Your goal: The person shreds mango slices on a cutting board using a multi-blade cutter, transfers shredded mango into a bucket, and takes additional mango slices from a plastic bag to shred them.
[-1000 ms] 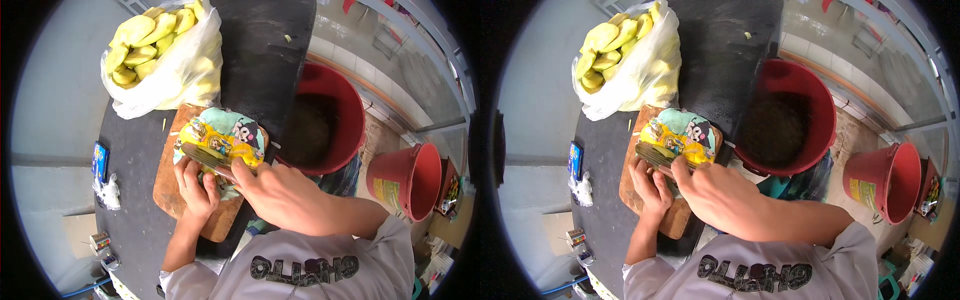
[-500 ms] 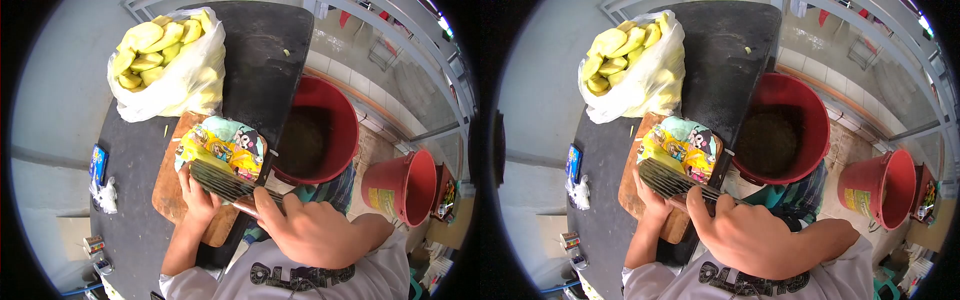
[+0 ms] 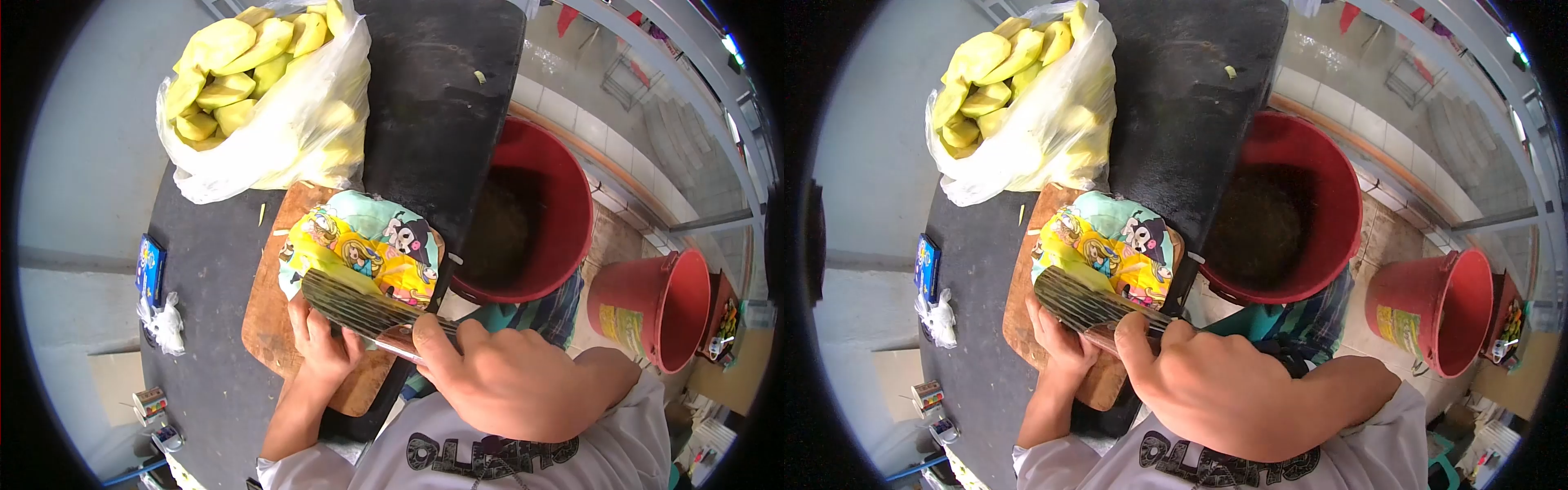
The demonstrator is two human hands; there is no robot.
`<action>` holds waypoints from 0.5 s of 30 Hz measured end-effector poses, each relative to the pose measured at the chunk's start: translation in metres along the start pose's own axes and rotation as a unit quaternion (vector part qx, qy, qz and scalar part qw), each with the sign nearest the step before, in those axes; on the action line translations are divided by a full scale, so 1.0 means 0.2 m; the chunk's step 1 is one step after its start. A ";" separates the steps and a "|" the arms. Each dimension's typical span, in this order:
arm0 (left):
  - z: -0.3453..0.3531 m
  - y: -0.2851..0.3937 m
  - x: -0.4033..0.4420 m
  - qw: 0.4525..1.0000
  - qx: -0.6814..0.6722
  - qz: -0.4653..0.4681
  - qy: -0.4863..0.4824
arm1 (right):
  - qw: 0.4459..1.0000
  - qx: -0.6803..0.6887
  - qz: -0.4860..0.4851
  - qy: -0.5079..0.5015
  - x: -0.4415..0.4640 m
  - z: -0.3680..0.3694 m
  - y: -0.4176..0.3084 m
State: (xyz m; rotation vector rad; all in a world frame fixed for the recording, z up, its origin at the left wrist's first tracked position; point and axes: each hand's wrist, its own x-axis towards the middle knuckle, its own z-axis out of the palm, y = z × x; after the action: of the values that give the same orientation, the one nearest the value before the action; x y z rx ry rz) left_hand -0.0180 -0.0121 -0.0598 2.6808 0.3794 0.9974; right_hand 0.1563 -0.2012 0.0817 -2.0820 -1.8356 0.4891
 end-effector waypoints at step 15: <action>0.01 0.01 0.02 0.999 0.021 0.020 0.034 | 1.000 0.004 0.000 0.022 -0.09 -0.01 -0.03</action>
State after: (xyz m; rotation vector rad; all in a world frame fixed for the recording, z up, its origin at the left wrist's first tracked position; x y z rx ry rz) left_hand -0.0135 -0.0126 -0.0584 2.7071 0.3670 1.1071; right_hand 0.1493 -0.2178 0.0865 -2.0710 -1.8064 0.4471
